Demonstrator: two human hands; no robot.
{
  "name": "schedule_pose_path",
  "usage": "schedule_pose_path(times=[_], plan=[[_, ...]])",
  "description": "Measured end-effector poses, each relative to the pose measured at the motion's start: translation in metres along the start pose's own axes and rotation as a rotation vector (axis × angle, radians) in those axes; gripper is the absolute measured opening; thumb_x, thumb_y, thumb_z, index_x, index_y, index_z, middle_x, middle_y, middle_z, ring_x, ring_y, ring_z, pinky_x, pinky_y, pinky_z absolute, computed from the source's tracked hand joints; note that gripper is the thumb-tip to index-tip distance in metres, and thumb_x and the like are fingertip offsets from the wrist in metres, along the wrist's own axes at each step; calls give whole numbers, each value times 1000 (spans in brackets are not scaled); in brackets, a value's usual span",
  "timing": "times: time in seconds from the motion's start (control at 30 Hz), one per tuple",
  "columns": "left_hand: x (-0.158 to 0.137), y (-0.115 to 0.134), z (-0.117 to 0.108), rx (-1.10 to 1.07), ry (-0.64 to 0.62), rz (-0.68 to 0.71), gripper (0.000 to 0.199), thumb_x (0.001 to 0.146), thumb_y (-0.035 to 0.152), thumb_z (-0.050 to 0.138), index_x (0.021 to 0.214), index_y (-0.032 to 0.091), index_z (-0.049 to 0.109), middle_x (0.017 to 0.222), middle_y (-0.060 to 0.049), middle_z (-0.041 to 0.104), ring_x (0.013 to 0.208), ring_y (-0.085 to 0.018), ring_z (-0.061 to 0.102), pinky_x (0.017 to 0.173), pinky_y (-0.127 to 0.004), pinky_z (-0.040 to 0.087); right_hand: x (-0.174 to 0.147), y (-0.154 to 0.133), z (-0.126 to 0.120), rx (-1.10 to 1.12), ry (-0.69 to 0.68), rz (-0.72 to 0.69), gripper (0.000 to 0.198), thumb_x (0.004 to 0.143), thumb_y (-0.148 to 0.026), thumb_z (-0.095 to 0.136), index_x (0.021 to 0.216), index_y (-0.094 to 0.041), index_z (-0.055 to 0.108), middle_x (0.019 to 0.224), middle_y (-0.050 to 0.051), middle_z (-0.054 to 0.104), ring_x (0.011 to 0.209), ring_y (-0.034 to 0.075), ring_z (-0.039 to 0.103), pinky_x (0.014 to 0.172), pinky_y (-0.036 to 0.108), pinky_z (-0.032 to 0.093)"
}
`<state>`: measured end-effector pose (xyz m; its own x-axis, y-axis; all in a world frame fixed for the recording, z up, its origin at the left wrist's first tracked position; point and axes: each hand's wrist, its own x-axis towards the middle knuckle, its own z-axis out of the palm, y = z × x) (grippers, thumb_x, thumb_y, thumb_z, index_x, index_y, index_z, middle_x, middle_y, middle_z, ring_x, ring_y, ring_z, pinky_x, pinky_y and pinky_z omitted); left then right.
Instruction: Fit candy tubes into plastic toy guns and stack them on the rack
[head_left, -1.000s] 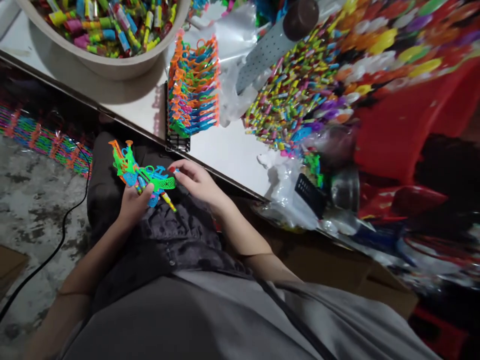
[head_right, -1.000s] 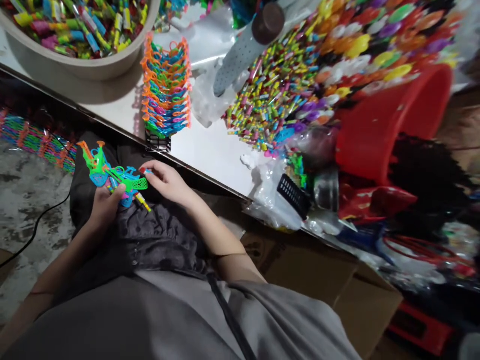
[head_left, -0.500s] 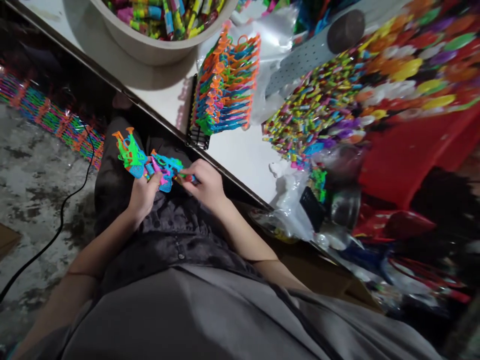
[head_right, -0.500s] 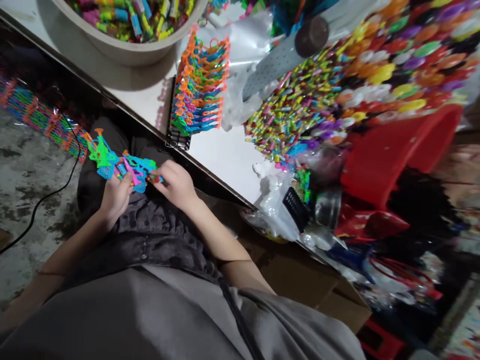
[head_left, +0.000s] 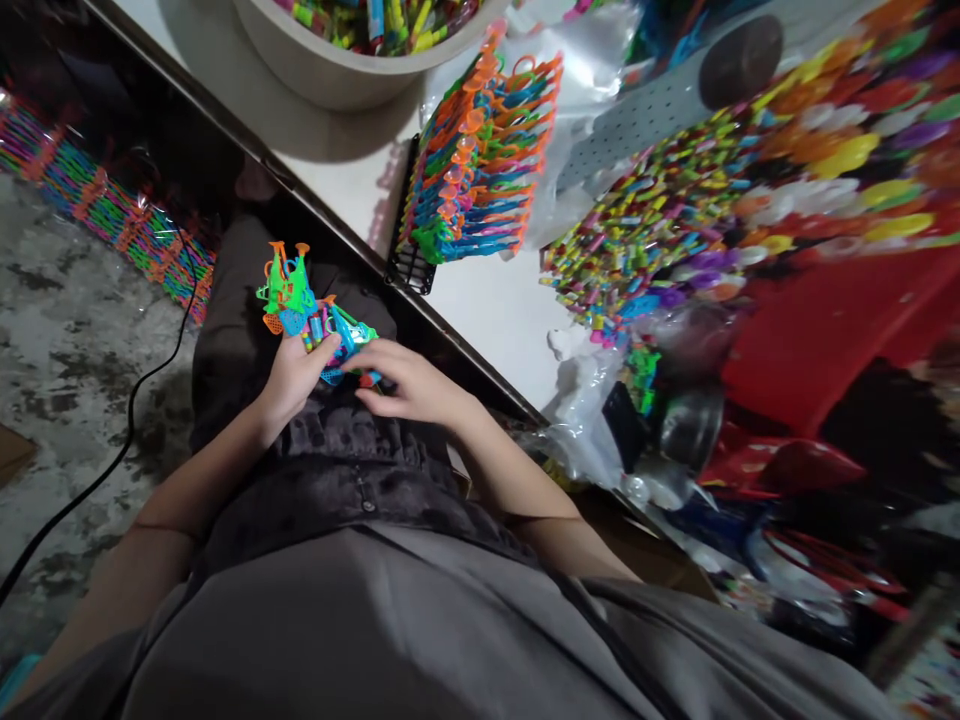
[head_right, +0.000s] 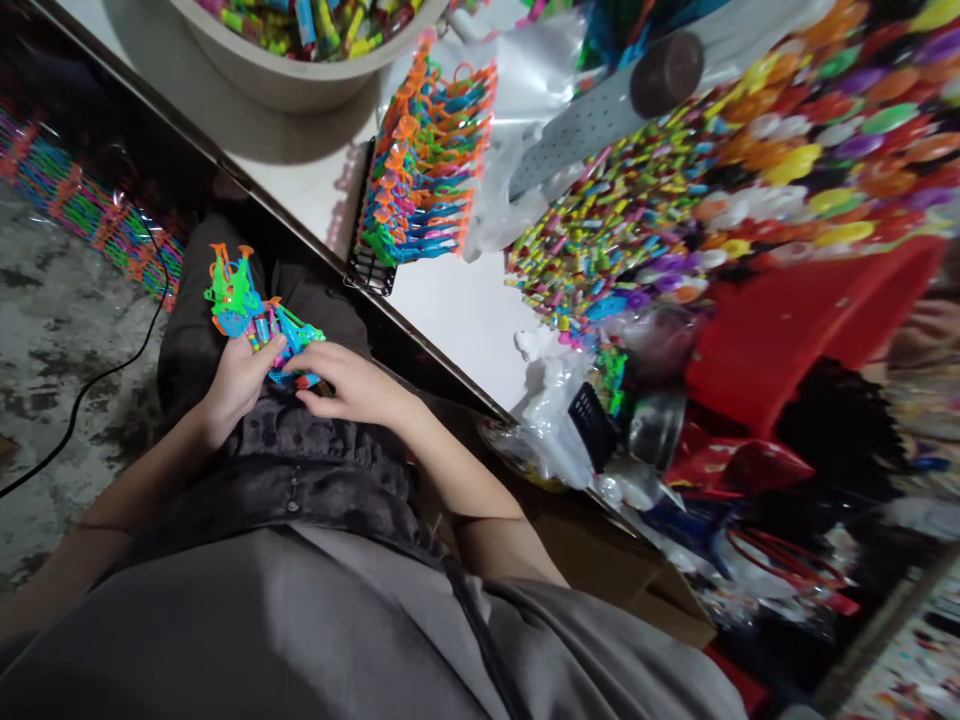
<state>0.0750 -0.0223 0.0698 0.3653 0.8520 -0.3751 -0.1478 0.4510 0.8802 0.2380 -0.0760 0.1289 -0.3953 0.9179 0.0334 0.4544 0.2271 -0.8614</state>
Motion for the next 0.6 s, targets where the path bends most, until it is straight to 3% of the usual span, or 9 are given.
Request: schedule_pose_path(times=[0.13, 0.2, 0.3, 0.47, 0.6], plan=[[-1, 2, 1, -13, 44, 27, 41, 75, 33, 66, 112, 19, 56, 111, -6, 66, 101, -18, 64, 92, -32, 51, -7, 11, 0, 264, 401, 278, 24, 92, -41, 46, 106, -22, 48, 84, 1, 54, 72, 12, 51, 68, 26, 46], [-2, 4, 2, 3, 69, 38, 42, 76, 33, 65, 114, 20, 55, 112, -6, 66, 103, -18, 64, 90, -31, 53, -10, 17, 1, 266, 490, 415, 28, 90, -45, 49, 105, -21, 51, 84, 1, 56, 70, 11, 51, 67, 26, 46], [-3, 4, 2, 61, 126, 55, 44, 76, 33, 64, 117, 19, 54, 110, -6, 66, 101, -18, 64, 89, -30, 53, -12, 20, 4, 275, 479, 516, 36, 87, -49, 53, 107, -20, 57, 90, 3, 62, 74, 13, 56, 71, 28, 48], [-3, 0, -1, 185, 172, 135, 48, 77, 31, 65, 121, 17, 52, 119, -8, 62, 110, -19, 60, 101, -34, 47, -14, 18, 11, 261, 453, 493, 41, 86, -52, 55, 110, -20, 64, 107, 7, 66, 97, 18, 61, 89, 34, 50], [-4, 0, -1, 271, 204, 163, 50, 78, 31, 65, 124, 18, 50, 125, -9, 59, 117, -20, 57, 107, -35, 42, -15, 18, 12, 219, 453, 495, 41, 88, -51, 53, 114, -21, 65, 108, 7, 66, 96, 18, 61, 88, 36, 51]])
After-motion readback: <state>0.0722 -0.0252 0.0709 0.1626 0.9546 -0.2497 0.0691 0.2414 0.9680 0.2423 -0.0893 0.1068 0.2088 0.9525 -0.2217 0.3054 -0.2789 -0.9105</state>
